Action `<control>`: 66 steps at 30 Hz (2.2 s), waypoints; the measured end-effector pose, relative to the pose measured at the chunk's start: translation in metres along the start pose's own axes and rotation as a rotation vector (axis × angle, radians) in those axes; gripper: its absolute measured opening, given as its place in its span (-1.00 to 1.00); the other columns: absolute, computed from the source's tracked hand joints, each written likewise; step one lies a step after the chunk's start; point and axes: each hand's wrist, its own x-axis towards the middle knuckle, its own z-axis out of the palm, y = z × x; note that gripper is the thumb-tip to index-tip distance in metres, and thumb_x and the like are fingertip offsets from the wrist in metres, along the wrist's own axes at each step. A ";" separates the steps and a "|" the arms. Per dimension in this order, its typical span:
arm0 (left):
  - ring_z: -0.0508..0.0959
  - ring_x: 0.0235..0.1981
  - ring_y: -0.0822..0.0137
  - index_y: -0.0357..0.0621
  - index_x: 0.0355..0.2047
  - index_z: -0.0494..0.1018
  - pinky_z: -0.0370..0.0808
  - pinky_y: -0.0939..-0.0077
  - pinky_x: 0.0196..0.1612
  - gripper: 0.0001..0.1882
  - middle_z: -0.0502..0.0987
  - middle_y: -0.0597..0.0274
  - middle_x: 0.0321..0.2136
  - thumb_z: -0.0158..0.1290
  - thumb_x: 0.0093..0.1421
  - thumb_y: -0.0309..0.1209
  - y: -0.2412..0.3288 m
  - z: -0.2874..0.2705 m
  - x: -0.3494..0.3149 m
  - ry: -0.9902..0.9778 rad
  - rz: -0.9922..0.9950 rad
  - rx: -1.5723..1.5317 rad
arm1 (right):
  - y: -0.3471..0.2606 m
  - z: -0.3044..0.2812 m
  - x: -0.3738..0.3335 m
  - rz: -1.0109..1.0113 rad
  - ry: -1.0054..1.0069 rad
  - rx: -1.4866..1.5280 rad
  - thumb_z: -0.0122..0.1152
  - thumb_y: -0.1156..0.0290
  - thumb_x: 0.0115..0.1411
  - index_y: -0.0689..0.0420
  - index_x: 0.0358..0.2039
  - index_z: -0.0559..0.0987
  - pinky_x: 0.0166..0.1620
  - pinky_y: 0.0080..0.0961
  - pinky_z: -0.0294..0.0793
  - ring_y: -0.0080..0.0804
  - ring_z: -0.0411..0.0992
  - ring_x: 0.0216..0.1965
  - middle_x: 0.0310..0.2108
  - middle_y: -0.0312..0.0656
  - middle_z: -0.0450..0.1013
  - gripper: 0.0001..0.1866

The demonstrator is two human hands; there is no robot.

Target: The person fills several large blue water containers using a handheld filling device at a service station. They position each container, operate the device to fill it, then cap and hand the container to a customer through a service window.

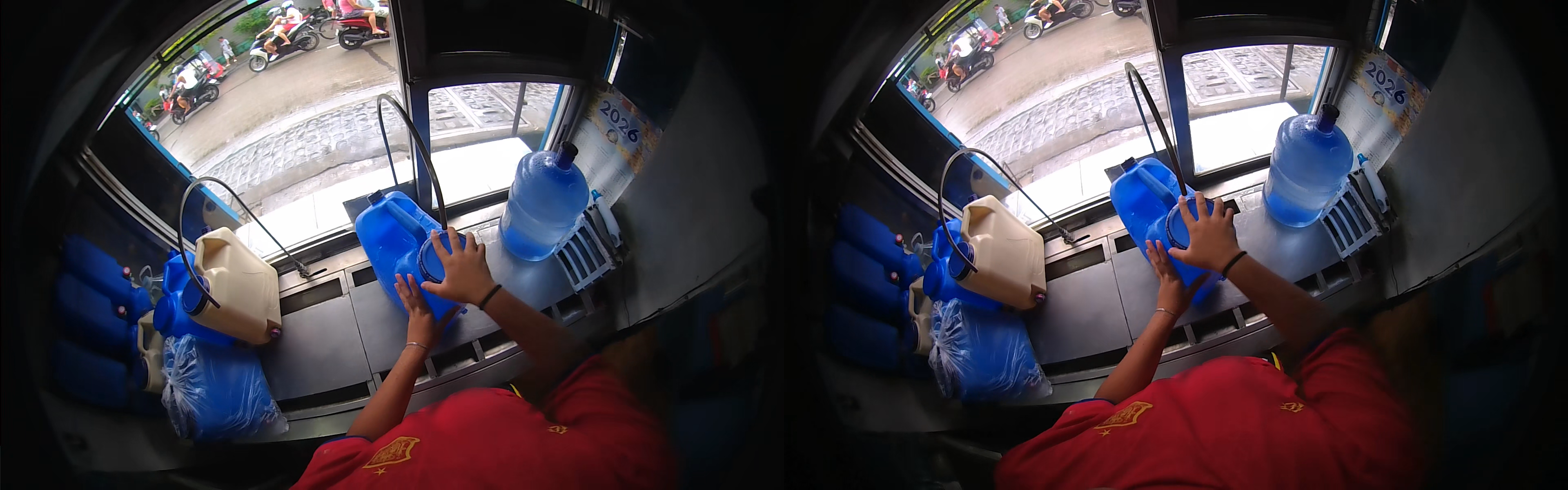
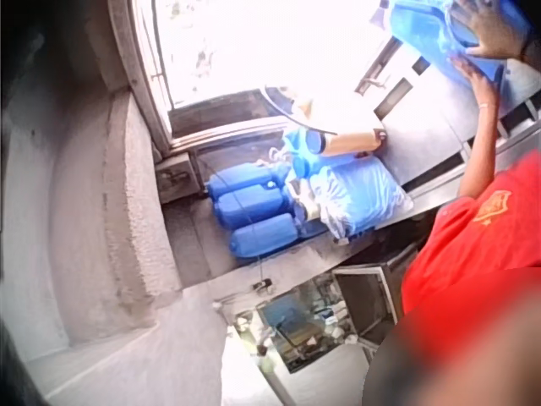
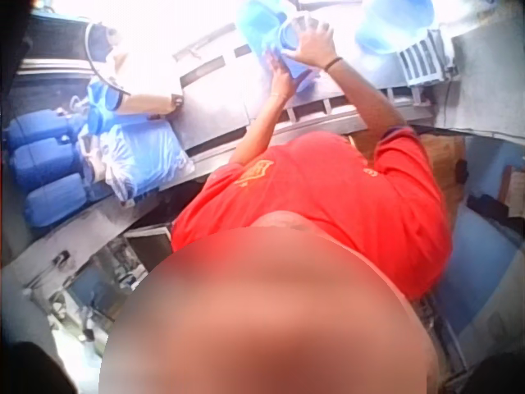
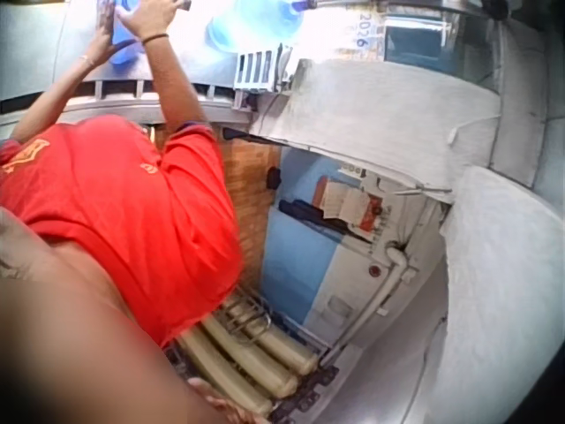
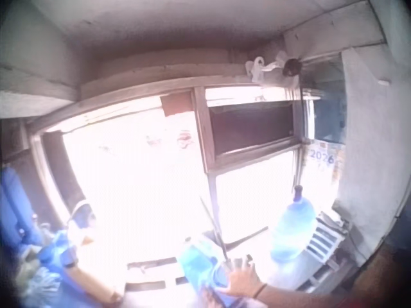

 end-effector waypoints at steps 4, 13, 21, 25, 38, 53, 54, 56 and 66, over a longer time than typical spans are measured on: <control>-0.37 0.44 -0.37 0.01 0.46 -0.48 -0.18 -0.22 0.42 0.44 -0.49 -0.23 0.44 0.45 -0.08 -0.07 0.000 0.000 0.003 -0.007 0.010 -0.019 | 0.059 -0.010 0.025 -0.640 -0.045 0.138 0.13 -0.46 0.04 -0.44 0.39 0.19 0.15 0.17 0.29 0.26 0.17 0.28 0.36 0.01 0.12 -0.07; -0.35 0.43 -0.42 -0.11 0.45 -0.50 -0.11 -0.23 0.41 0.49 -0.50 -0.27 0.43 0.46 -0.12 -0.05 0.001 -0.002 0.000 0.018 0.027 0.024 | -0.020 0.000 0.000 0.075 0.003 -0.032 0.13 -0.30 0.06 -0.20 0.39 0.22 0.10 0.33 0.19 0.39 0.11 0.25 0.36 0.10 0.09 -0.08; -0.35 0.45 -0.35 -0.06 0.46 -0.48 -0.17 -0.15 0.43 0.44 -0.47 -0.27 0.44 0.44 -0.07 -0.03 0.003 -0.001 0.003 -0.015 -0.030 0.009 | 0.050 -0.005 0.035 -0.687 -0.139 0.138 0.14 -0.37 0.07 -0.31 0.41 0.17 0.22 0.21 0.18 0.25 0.09 0.32 0.41 -0.04 0.05 -0.06; -0.35 0.45 -0.32 -0.06 0.46 -0.48 -0.16 -0.13 0.43 0.44 -0.48 -0.27 0.44 0.44 -0.07 -0.04 0.005 -0.002 0.001 0.006 -0.026 0.002 | -0.001 -0.007 0.014 -0.147 -0.148 0.074 0.14 -0.32 0.07 -0.21 0.38 0.25 0.22 0.24 0.16 0.32 0.07 0.30 0.39 0.02 0.07 -0.10; -0.37 0.45 -0.34 -0.06 0.45 -0.52 -0.14 -0.11 0.44 0.44 -0.53 -0.24 0.44 0.43 -0.05 -0.05 0.005 -0.004 0.002 -0.037 -0.034 0.012 | 0.027 0.000 0.017 -0.363 -0.002 0.126 0.18 -0.25 0.07 -0.20 0.33 0.32 0.09 0.19 0.28 0.28 0.16 0.26 0.34 -0.11 0.20 -0.16; -0.36 0.46 -0.28 0.05 0.43 -0.60 -0.03 -0.01 0.44 0.48 -0.56 -0.19 0.44 0.43 -0.07 -0.05 0.007 -0.004 0.003 -0.084 -0.111 0.008 | 0.094 0.069 0.096 0.076 -0.584 1.572 -0.01 -0.20 0.31 0.18 0.04 0.59 0.11 -0.42 0.52 -0.20 0.51 0.05 0.07 0.04 0.49 -0.33; -0.36 0.46 -0.28 0.03 0.43 -0.60 -0.03 0.02 0.45 0.48 -0.56 -0.21 0.44 0.43 -0.06 -0.06 0.007 -0.003 0.000 -0.079 -0.122 -0.004 | 0.092 0.080 0.096 0.103 -0.602 1.650 -0.06 -0.12 0.35 0.19 0.04 0.58 0.14 -0.43 0.50 -0.24 0.50 0.05 0.05 0.02 0.49 -0.38; -0.35 0.46 -0.25 -0.04 0.43 -0.59 -0.04 0.08 0.45 0.46 -0.56 -0.25 0.43 0.43 -0.04 -0.09 0.009 0.000 -0.011 -0.100 -0.205 -0.030 | 0.089 0.096 0.093 0.007 -0.565 1.811 -0.09 0.04 0.39 0.21 -0.01 0.61 0.15 -0.46 0.47 -0.34 0.50 0.03 -0.01 -0.05 0.53 -0.49; 0.18 0.32 0.10 -0.03 0.33 -0.71 0.15 0.18 0.35 0.71 0.03 -0.08 0.35 0.62 -0.34 -0.26 0.011 0.008 -0.097 -0.155 -0.500 -0.349 | 0.050 0.080 -0.044 -0.043 0.420 1.013 -0.10 0.37 0.41 0.14 -0.07 0.56 0.15 -0.18 0.38 -0.07 0.47 0.04 -0.06 -0.09 0.55 -0.73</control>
